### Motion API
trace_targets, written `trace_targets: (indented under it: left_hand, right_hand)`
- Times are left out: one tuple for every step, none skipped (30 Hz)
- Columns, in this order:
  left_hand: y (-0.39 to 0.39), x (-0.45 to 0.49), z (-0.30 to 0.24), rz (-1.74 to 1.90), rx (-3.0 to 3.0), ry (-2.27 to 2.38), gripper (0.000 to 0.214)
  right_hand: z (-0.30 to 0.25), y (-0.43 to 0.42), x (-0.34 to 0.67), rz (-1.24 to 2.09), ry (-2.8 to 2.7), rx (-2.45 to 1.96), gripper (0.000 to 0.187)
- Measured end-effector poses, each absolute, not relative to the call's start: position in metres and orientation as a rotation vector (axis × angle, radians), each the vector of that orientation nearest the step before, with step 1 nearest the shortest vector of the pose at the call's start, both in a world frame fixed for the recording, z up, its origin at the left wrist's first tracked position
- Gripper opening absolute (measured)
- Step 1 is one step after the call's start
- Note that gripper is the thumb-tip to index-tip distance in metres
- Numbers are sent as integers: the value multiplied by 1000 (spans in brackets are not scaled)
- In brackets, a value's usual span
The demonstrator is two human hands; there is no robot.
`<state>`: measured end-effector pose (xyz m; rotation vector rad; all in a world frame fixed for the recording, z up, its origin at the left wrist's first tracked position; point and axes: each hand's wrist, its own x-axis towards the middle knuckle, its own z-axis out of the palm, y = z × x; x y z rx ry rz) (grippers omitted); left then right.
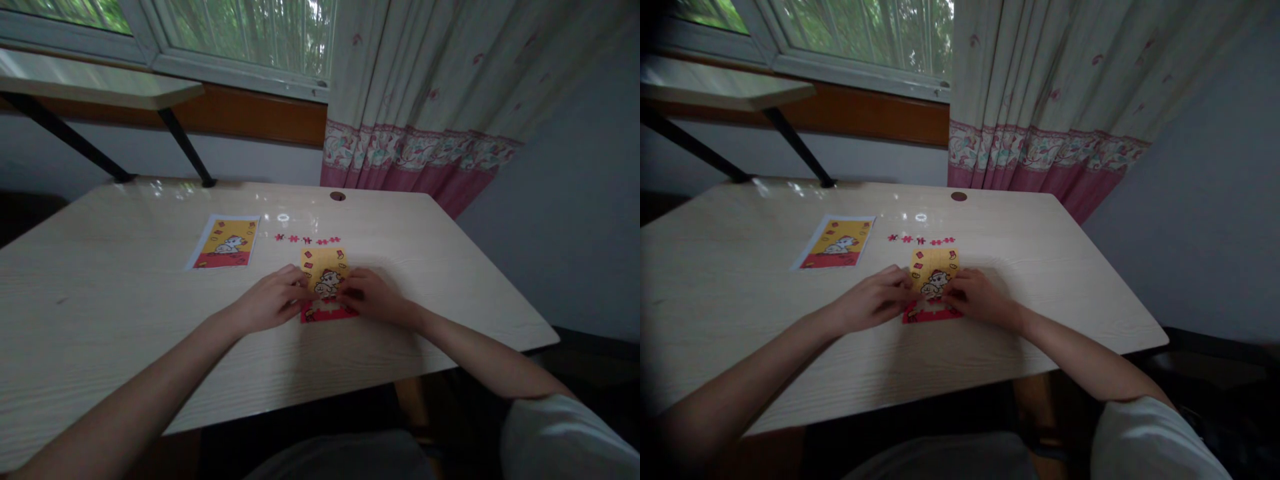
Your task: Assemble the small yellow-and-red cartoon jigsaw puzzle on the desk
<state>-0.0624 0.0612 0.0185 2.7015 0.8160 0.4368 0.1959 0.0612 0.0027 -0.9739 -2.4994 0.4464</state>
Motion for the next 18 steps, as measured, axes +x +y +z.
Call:
trace_targets:
  left_hand:
    - [61, -62, 18, 420, 2718, 809, 29]
    - [60, -61, 17, 407, 2734, 803, 30]
    - [59, -61, 17, 401, 2748, 797, 31]
    - [59, -60, 17, 395, 2761, 793, 32]
    - [59, -59, 17, 387, 2772, 792, 33]
    - [58, -59, 17, 376, 2782, 794, 34]
    - [58, -58, 17, 366, 2790, 798, 34]
    - [57, -58, 18, 354, 2796, 800, 34]
    - [57, -57, 18, 345, 2799, 802, 34]
    - [57, -57, 19, 339, 2800, 804, 33]
    - [56, -56, 20, 336, 2799, 808, 33]
    - [56, -56, 20, 337, 2797, 812, 33]
    - [56, -56, 20, 339, 2793, 817, 33]
    - [56, -56, 20, 344, 2788, 820, 33]
    - [56, -55, 20, 352, 2782, 823, 33]
    - [56, -55, 19, 358, 2777, 822, 33]
    - [56, -55, 19, 366, 2774, 822, 33]
    - [55, -55, 19, 370, 2773, 820, 33]
  right_hand:
    - [1, 61, 195, 436, -2491, -973, 7]
    - [-1, 60, 195, 424, -2482, -976, 7]
    - [-1, 60, 194, 411, -2472, -982, 7]
    - [-2, 60, 194, 401, -2464, -987, 6]
    - [-1, 60, 193, 395, -2459, -989, 6]
    - [-1, 60, 193, 388, -2454, -989, 6]
    - [-1, 60, 193, 382, -2450, -986, 5]
    - [-1, 60, 192, 376, -2447, -979, 5]
    - [-1, 59, 192, 372, -2446, -973, 5]
    - [-1, 59, 191, 369, -2445, -970, 5]
    - [-1, 59, 191, 366, -2444, -972, 4]
    - [-1, 59, 190, 367, -2443, -980, 4]
    - [-2, 59, 190, 366, -2438, -991, 4]
    - [-2, 59, 190, 365, -2436, -1003, 4]
    - [-2, 58, 190, 363, -2437, -1010, 5]
    - [-2, 58, 190, 359, -2444, -1010, 5]
    - [-2, 58, 190, 347, -2457, -1004, 6]
    - [-1, 57, 190, 320, -2479, -993, 7]
